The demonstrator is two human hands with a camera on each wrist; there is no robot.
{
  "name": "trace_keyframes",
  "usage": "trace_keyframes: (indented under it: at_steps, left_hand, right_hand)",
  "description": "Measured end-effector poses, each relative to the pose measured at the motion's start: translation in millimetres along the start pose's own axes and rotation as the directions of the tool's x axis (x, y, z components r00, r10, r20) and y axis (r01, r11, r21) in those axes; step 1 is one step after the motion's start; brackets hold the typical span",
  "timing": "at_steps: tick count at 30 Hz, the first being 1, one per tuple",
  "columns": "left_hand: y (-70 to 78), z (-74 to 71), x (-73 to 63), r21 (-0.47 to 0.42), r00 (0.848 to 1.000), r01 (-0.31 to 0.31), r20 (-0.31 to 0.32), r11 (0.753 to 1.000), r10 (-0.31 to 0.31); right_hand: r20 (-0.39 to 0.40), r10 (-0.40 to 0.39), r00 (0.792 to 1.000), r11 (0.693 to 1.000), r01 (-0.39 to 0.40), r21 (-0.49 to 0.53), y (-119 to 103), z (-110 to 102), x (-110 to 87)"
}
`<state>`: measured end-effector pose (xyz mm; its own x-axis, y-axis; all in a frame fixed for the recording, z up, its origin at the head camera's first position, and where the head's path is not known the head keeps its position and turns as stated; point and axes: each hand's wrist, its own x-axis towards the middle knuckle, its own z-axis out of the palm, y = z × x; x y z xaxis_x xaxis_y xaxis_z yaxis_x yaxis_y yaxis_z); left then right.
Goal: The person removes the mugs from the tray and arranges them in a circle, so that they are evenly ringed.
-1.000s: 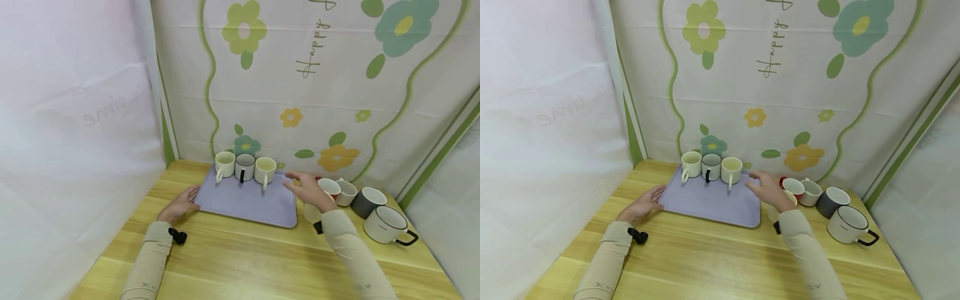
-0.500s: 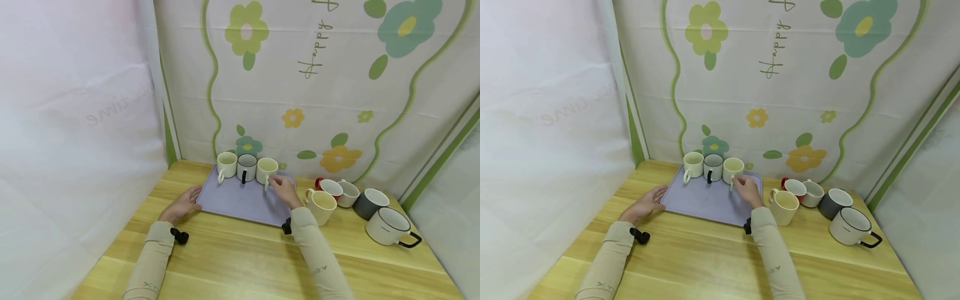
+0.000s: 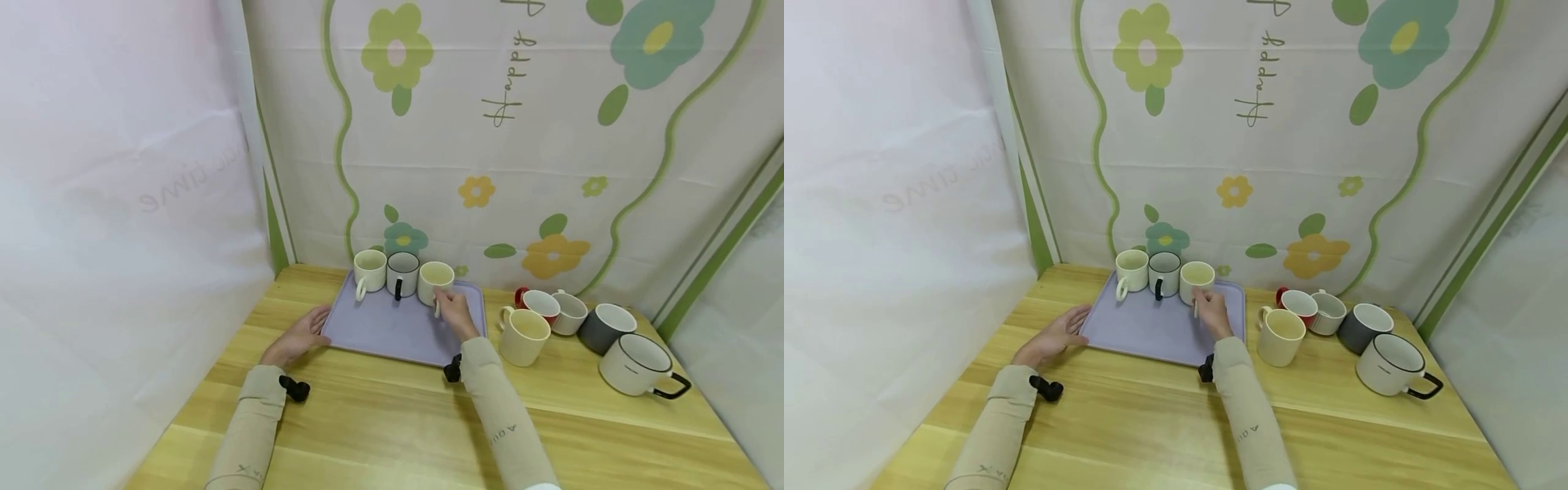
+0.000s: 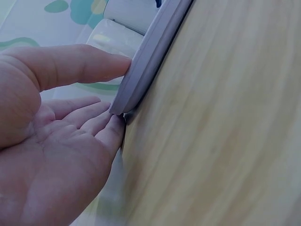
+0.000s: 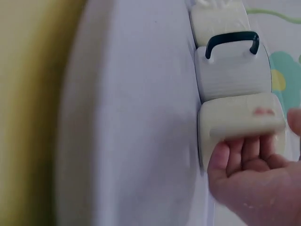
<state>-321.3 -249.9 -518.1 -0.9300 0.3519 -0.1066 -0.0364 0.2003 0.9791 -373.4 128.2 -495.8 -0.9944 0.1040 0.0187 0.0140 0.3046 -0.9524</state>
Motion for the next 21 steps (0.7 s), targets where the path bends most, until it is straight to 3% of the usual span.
trace_keyframes:
  at_steps: [5,12,16,21]
  left_hand:
    - [0.1,0.2,-2.9,0.000,1.000,-0.002,-0.001,1.000,0.002]
    - [-0.7,-1.9,-3.7,0.000,1.000,-0.007,-0.012,1.000,0.007]
    - [-1.0,-2.0,-2.3,0.003,1.000,-0.015,-0.002,1.000,0.015]
    - [-1.4,-1.6,-1.0,0.003,1.000,-0.016,0.001,1.000,0.016]
  right_hand:
    - [0.037,0.051,0.998,0.999,-0.051,0.001,-8,-8,-15.4]
    - [0.161,0.047,0.986,0.989,-0.068,0.129,-25,-26,-43.0]
    - [0.279,0.060,0.958,0.993,-0.086,0.081,-24,-44,-64.8]
    - [0.440,0.047,0.897,0.994,-0.086,0.068,-21,-80,-97.4]
